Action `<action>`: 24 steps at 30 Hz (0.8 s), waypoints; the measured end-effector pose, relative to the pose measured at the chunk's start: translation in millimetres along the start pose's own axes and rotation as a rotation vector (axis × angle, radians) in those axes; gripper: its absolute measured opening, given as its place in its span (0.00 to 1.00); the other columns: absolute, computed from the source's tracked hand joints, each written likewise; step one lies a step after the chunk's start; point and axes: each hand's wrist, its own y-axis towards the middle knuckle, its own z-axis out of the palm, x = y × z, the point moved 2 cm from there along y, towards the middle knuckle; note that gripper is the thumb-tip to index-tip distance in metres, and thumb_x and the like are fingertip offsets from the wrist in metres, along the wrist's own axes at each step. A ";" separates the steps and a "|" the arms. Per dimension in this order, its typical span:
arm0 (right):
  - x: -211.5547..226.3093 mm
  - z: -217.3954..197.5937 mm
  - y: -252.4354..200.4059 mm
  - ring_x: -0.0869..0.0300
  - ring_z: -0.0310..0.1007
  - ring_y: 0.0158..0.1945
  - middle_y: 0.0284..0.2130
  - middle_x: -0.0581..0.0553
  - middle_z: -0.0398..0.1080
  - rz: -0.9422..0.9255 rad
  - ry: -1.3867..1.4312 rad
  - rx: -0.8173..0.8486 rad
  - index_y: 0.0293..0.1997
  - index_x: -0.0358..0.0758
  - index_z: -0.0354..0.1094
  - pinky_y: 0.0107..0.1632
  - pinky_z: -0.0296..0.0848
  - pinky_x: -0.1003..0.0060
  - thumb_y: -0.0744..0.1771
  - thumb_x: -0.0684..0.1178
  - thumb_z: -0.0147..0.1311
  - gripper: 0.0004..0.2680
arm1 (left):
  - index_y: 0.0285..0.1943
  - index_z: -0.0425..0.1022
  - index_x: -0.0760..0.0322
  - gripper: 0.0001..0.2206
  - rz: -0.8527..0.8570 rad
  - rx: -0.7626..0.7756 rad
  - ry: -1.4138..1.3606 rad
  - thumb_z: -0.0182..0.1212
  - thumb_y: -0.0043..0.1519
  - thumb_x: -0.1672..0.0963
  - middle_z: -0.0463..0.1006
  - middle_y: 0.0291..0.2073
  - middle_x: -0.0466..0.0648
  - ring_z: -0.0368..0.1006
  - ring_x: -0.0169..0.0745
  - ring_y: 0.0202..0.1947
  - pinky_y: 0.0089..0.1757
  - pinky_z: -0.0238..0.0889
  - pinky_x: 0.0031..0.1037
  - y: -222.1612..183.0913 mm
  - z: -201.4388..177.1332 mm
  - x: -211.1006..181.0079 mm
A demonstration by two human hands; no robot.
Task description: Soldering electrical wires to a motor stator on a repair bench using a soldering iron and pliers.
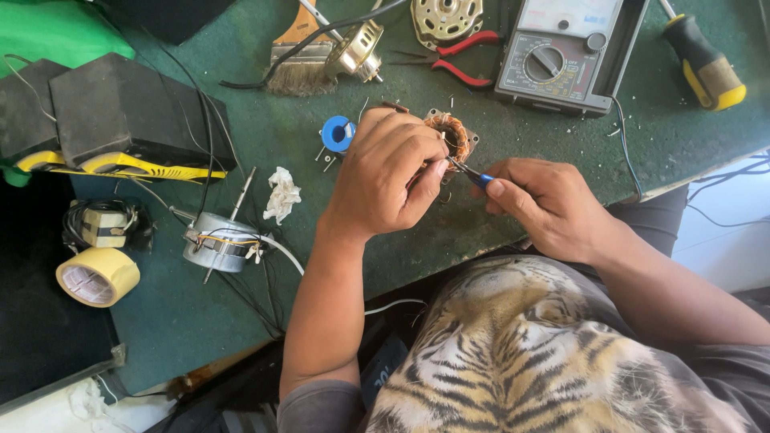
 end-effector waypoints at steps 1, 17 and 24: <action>-0.3 0.3 0.3 0.46 0.74 0.28 0.27 0.38 0.75 0.005 0.003 0.000 0.28 0.37 0.69 0.34 0.71 0.56 0.72 0.50 0.46 0.14 | 0.36 0.72 0.57 0.08 -0.001 0.001 0.001 0.52 0.68 0.55 0.76 0.32 0.42 0.77 0.46 0.38 0.45 0.64 0.37 0.2 -0.2 -0.2; -5.1 1.4 2.6 0.49 0.73 0.22 0.17 0.44 0.71 0.005 0.001 0.032 0.25 0.42 0.68 0.29 0.71 0.58 0.72 0.50 0.44 0.15 | 0.36 0.73 0.58 0.08 -0.032 -0.017 0.006 0.53 0.67 0.55 0.78 0.34 0.43 0.77 0.46 0.37 0.45 0.65 0.37 -3.2 0.8 2.9; 10.4 -1.4 9.7 0.37 0.75 0.28 0.30 0.31 0.77 -0.146 0.012 0.171 0.27 0.35 0.68 0.32 0.73 0.54 0.69 0.47 0.53 0.11 | 0.40 0.74 0.60 0.07 -0.238 -0.078 -0.059 0.53 0.69 0.56 0.80 0.35 0.44 0.78 0.49 0.38 0.43 0.68 0.35 -3.2 -14.7 15.1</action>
